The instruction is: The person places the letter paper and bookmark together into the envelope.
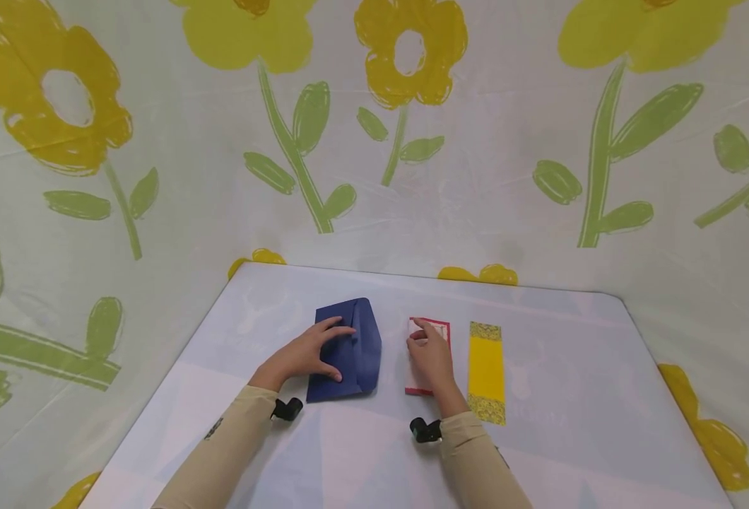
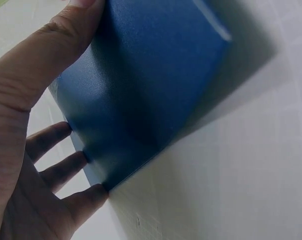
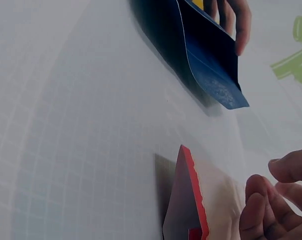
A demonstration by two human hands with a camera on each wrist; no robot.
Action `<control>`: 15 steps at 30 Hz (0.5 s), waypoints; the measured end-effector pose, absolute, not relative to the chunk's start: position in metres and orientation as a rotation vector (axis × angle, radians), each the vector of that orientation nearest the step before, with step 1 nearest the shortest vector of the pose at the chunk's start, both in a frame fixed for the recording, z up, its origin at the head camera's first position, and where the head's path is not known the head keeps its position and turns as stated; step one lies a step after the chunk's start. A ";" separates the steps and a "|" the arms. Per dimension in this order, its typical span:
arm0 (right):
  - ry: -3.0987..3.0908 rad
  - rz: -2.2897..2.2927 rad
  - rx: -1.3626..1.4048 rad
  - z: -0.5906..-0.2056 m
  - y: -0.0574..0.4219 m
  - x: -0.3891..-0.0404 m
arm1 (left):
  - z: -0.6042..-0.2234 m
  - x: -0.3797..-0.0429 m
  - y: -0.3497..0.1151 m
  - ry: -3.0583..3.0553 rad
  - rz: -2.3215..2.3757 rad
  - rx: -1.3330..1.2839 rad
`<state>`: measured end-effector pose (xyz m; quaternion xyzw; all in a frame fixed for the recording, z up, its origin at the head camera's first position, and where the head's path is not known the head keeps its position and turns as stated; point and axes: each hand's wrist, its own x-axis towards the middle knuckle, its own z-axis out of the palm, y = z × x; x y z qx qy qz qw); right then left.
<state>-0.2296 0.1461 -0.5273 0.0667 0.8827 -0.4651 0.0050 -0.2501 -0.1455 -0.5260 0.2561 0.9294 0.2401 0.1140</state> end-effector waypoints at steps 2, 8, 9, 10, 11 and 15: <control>2.769 -1.440 0.216 -0.527 0.148 -0.230 | -0.525 -0.250 -0.146 2.723 0.709 0.748; 2.760 -1.402 0.243 -0.525 0.155 -0.230 | -0.523 -0.249 -0.146 2.720 0.707 0.750; 2.760 -1.395 0.247 -0.525 0.157 -0.229 | -0.523 -0.250 -0.146 2.719 0.708 0.753; 2.760 -1.391 0.251 -0.525 0.158 -0.229 | -0.523 -0.250 -0.146 2.718 0.708 0.754; 2.759 -1.386 0.258 -0.526 0.160 -0.229 | -0.523 -0.250 -0.146 2.717 0.707 0.758; 2.758 -1.363 0.284 -0.525 0.166 -0.229 | -0.524 -0.250 -0.147 2.709 0.721 0.763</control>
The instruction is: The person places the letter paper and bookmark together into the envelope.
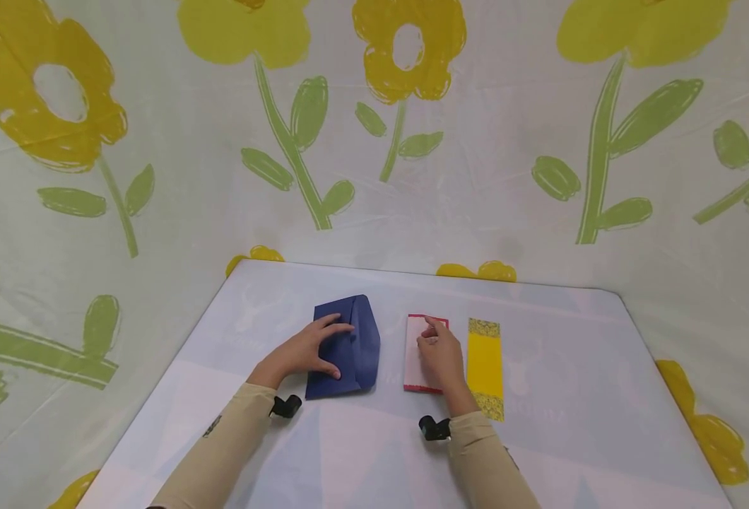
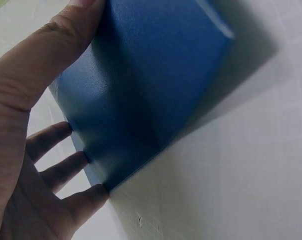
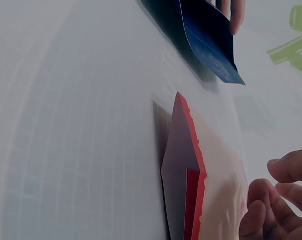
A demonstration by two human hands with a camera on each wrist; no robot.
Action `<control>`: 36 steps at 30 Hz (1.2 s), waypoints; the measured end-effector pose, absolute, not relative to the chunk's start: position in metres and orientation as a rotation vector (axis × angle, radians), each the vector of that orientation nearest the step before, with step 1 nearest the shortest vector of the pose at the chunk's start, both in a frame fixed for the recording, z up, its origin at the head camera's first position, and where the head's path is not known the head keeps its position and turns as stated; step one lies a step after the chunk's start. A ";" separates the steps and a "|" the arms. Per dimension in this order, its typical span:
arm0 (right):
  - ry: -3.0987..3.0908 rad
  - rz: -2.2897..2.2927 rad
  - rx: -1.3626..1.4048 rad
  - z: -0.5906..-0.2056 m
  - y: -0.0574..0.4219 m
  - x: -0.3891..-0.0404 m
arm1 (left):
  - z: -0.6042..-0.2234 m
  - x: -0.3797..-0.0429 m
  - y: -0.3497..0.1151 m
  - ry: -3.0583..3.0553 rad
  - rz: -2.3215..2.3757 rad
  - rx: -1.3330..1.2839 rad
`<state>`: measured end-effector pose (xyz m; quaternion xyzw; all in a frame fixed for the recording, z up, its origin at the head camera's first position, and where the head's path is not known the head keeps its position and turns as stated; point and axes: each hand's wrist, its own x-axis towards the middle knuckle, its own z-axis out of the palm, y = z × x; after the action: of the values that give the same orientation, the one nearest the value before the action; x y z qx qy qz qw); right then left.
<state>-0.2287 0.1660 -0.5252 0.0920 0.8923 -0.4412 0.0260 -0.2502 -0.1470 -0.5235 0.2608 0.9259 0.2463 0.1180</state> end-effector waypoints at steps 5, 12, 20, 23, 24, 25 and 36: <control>2.744 -1.372 0.304 -0.525 0.171 -0.229 | -0.523 -0.251 -0.148 2.706 0.726 0.751; 2.768 -1.373 0.331 -0.527 0.173 -0.229 | -0.522 -0.250 -0.148 2.707 0.721 0.756; 2.774 -1.320 0.394 -0.526 0.176 -0.227 | -0.521 -0.249 -0.148 2.704 0.729 0.743; 2.780 -1.272 0.400 -0.526 0.178 -0.227 | -0.521 -0.250 -0.149 2.702 0.731 0.744; 2.782 -1.257 0.404 -0.526 0.178 -0.227 | -0.521 -0.250 -0.149 2.702 0.730 0.744; 2.782 -1.243 0.411 -0.526 0.178 -0.227 | -0.522 -0.250 -0.149 2.701 0.729 0.744; 2.782 -1.112 0.469 -0.527 0.177 -0.227 | -0.524 -0.251 -0.150 2.703 0.736 0.742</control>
<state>-0.2268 0.1774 -0.5271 0.1545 0.9161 -0.3660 0.0547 -0.2513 -0.1496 -0.5244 0.2541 0.9258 0.2521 0.1217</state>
